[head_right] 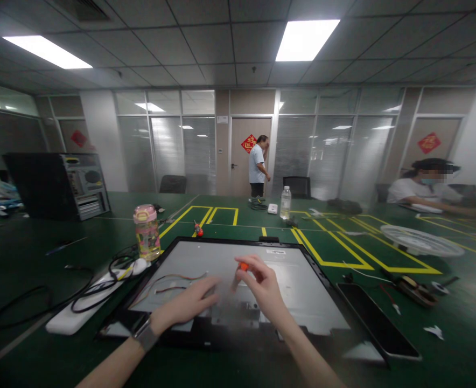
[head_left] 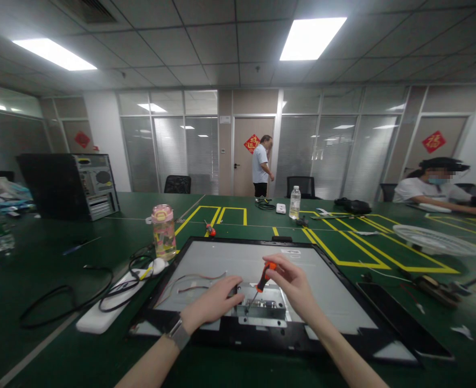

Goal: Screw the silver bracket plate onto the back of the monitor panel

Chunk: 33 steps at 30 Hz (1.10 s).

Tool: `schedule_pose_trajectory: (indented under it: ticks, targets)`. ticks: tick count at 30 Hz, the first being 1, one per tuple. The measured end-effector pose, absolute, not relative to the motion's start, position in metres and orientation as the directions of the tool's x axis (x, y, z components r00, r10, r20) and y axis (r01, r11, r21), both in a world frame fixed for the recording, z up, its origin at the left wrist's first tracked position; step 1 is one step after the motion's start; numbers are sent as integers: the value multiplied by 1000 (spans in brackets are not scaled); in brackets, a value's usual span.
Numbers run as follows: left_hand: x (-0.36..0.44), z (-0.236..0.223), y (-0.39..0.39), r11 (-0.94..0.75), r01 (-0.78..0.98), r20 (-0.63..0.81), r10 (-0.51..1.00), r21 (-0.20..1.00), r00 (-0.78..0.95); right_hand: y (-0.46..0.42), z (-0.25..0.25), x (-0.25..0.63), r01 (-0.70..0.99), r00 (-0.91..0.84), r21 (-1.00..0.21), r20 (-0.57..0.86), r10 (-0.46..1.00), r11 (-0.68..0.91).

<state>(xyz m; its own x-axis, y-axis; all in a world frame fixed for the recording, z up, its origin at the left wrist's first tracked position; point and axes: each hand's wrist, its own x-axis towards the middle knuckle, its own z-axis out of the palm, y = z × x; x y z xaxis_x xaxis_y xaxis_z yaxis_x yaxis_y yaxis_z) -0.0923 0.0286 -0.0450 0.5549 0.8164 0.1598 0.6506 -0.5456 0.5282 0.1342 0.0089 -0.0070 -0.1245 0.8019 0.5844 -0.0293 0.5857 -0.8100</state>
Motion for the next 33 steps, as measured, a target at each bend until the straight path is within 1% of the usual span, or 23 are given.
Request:
schedule_pose_trajectory:
  ticks: [3, 7, 12, 17, 22, 27, 29, 33]
  targets:
    - [-92, -45, 29, -555, 646, 168, 810, 524, 561, 7, -6, 134, 37, -121, -769, 630, 767, 638]
    - [-92, -46, 29, -555, 650, 164, 811, 518, 562, 6, -6, 134, -7, -182, -798, 594, 783, 603]
    - [-92, -45, 29, -535, 661, 144, 822, 526, 551, 8, -9, 134, 75, -127, -756, 640, 758, 650]
    - [-93, -44, 28, -538, 651, 148, 818, 535, 555, 9, -10, 135, 42, -145, -783, 610, 779, 621]
    - [-92, -42, 27, -528, 654, 142, 825, 542, 548, 9, -8, 135, 104, -92, -750, 647, 757, 654]
    - [-93, -44, 28, -547, 649, 159, 815, 529, 557, 7, -8, 133, 0, -134, -804, 590, 796, 595]
    - [-93, -46, 30, -550, 649, 161, 814, 525, 559, 7, -9, 130, -19, -90, -819, 573, 814, 574]
    - [-93, -48, 30, -531, 658, 149, 825, 534, 545, 6, -12, 124, -44, 2, -808, 588, 809, 588]
